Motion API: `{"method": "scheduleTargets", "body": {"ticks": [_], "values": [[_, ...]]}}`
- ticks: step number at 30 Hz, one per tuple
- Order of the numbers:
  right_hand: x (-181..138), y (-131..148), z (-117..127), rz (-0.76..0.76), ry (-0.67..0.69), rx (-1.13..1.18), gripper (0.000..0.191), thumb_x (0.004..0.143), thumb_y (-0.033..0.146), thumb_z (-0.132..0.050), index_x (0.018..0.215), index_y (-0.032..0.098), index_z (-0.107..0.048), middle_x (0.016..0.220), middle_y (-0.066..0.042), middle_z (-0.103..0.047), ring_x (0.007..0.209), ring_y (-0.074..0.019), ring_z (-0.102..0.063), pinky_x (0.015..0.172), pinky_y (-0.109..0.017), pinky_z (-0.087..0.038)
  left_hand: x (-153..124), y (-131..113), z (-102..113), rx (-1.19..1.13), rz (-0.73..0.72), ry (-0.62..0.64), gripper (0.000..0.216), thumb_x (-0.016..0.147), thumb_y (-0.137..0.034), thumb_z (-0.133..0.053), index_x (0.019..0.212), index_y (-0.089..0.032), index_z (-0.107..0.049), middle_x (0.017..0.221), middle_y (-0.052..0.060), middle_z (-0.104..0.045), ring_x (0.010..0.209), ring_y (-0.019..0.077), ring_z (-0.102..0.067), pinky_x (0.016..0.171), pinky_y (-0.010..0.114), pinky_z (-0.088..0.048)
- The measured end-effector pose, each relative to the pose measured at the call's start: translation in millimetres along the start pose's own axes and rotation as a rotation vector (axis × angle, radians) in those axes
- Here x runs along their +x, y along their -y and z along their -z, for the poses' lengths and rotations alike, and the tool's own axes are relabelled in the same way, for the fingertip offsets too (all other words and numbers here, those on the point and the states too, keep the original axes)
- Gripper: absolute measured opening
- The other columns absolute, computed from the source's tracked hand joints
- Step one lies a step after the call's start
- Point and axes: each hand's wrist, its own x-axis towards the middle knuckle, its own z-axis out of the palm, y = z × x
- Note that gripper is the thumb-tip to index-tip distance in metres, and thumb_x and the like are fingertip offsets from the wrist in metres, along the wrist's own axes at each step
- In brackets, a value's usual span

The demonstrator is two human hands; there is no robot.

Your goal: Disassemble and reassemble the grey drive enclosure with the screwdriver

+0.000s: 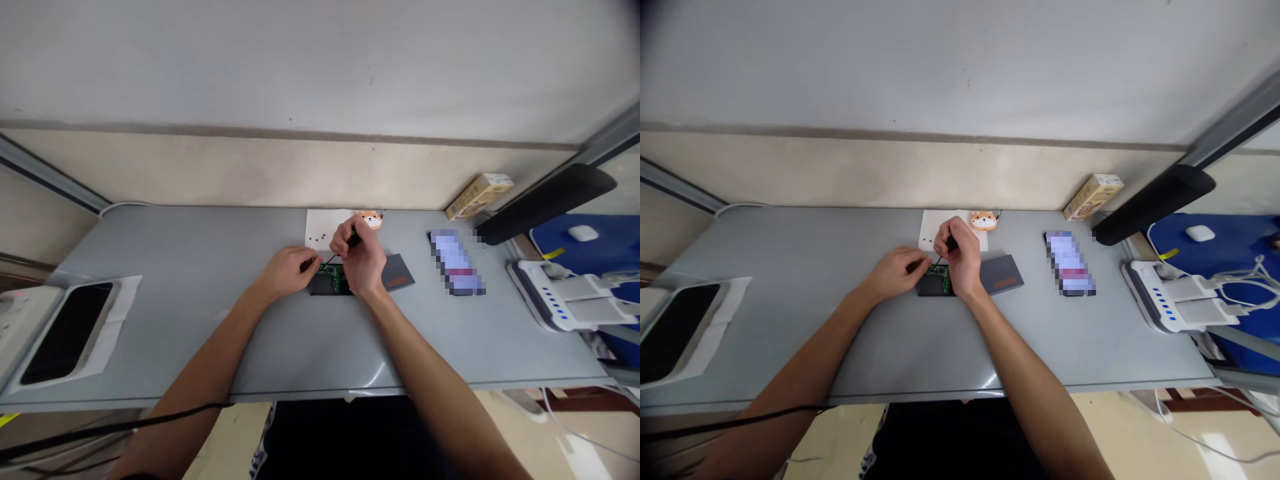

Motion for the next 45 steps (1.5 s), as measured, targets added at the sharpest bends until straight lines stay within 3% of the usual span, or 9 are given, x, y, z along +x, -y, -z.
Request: {"method": "scheduleTargets", "body": {"ticks": [10,17,45], "values": [[-1.3,0.2,-1.7,0.002,0.021,-0.03,0.035,0.093,0.049,-0.053,0.071,0.023,-0.045,0.071,0.002,-0.034,0.059,-0.0124,-0.033,0.059,-0.031,-0.034,1.3,0.4,1.9,0.02,-0.026,-0.033,0.035,0.103,-0.035,-0.045,0.079,-0.019,-0.065,0.077,0.004,-0.064,0.076,0.0176,-0.057,0.074,0.032,-0.043],[-0.3,-2.4,-2.0,-0.001,0.025,-0.006,0.035,0.094,0.049,-0.054,0.072,0.023,-0.045,0.071,0.002,-0.036,0.059,-0.0121,-0.034,0.059,-0.03,-0.034,-1.4,1.7,0.8,-0.002,0.105,0.04,0.039,0.103,-0.046,-0.044,0.082,-0.021,-0.066,0.068,0.0,-0.062,0.06,0.0144,-0.051,0.059,0.03,-0.033],[1.0,-4.6,-1.0,0.028,-0.014,-0.038,0.037,0.092,0.052,-0.055,0.071,0.024,-0.043,0.07,0.002,-0.035,0.057,-0.0117,-0.033,0.055,-0.029,-0.034,0.8,-2.8,2.5,-0.054,0.146,0.06,0.039,0.103,-0.042,-0.044,0.081,-0.019,-0.065,0.069,0.0,-0.061,0.061,0.0132,-0.049,0.06,0.029,-0.031]]}}
